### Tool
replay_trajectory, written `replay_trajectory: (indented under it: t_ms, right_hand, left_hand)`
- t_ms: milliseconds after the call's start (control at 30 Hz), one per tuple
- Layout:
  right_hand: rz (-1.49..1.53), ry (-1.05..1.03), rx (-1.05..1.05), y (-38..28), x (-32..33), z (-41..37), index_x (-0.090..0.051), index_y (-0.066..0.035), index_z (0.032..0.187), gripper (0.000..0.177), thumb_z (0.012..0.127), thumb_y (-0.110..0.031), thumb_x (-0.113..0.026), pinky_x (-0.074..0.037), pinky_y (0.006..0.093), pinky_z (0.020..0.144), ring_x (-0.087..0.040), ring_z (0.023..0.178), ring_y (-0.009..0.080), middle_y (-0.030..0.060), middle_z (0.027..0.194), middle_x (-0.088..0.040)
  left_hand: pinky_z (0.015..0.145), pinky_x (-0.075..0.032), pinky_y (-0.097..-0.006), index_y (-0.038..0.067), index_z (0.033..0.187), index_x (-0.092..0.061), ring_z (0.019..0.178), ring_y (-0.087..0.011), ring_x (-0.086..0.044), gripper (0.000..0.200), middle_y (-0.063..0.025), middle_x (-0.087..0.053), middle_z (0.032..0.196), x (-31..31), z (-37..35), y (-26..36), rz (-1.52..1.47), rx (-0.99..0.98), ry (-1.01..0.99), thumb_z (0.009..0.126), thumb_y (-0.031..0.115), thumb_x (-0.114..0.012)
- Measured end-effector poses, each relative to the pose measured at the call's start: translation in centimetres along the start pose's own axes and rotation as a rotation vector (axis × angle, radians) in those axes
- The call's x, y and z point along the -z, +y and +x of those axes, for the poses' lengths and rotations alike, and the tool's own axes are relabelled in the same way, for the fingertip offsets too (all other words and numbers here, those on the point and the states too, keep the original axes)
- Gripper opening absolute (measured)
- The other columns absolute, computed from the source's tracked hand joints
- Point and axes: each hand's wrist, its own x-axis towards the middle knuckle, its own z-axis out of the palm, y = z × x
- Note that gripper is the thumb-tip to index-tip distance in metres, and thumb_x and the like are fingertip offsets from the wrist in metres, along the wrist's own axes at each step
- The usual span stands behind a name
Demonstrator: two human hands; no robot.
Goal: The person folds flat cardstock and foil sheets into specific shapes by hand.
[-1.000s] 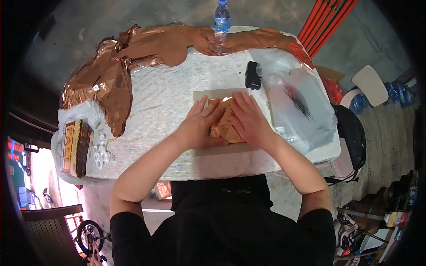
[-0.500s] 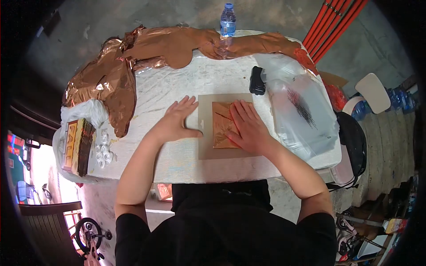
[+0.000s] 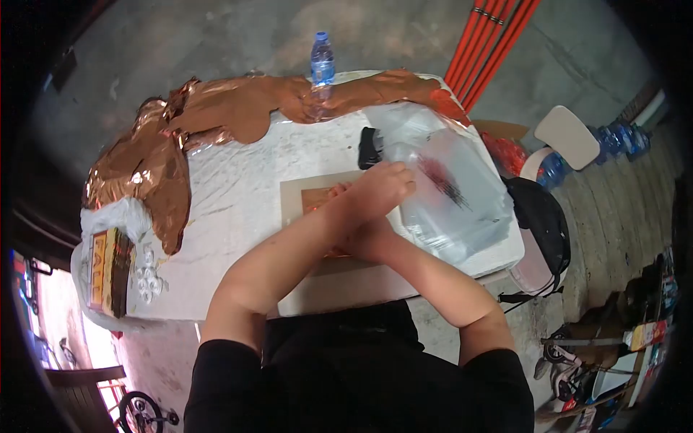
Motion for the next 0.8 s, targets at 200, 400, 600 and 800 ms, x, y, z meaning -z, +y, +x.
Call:
replay_trajectory:
  t_ms: [200,400,600,800]
  right_hand:
    - [0.172,-0.248,-0.118,0.7,-0.4,-0.2,-0.03,-0.002,0.142,0.07,0.09,-0.042,-0.055,-0.026,0.0379,0.112,-0.036,0.132,0.0322,0.0189,0.143,-0.037]
    - [0.071,-0.396,-0.189,-0.8,1.5,0.8,-0.046,-0.006,0.129,0.053,0.089,-0.038,-0.056,-0.041,0.0412,0.097,-0.053,0.113,0.035,0.0186,0.121,-0.056]
    - [-0.025,-0.264,-0.112,-2.0,2.8,0.9,-0.052,-0.006,0.121,0.048,0.088,-0.04,-0.056,-0.042,0.0422,0.094,-0.054,0.111,0.0351,0.0188,0.118,-0.058]
    - [0.064,-0.34,-0.203,-0.7,1.3,0.6,-0.053,-0.005,0.121,0.053,0.084,-0.043,-0.058,-0.039,0.0429,0.099,-0.05,0.117,0.0331,0.0192,0.12,-0.057]
  left_hand:
    - [0.068,-0.048,-0.0388,0.007,0.077,-0.058,0.078,-0.0277,-0.058,0.008,-0.009,-0.055,0.08,0.3,0.1,-0.2,-0.192,0.105,0.031,0.078,0.014,-0.06]
    - [0.07,-0.049,-0.0404,0.004,0.081,-0.061,0.082,-0.0325,-0.06,0.008,-0.0122,-0.058,0.081,0.7,-1.1,-1.3,-0.446,0.194,-0.149,0.083,0.011,-0.062]
    - [0.068,-0.049,-0.038,0.002,0.08,-0.061,0.079,-0.0319,-0.059,0.002,-0.0126,-0.059,0.082,0.7,-2.5,-0.9,-0.428,0.274,0.043,0.081,0.004,-0.061]
    - [0.065,-0.048,-0.0337,0.0,0.077,-0.061,0.072,-0.0277,-0.059,0.007,-0.0115,-0.058,0.076,1.5,-1.7,-0.6,-0.541,0.426,0.066,0.075,0.003,-0.067]
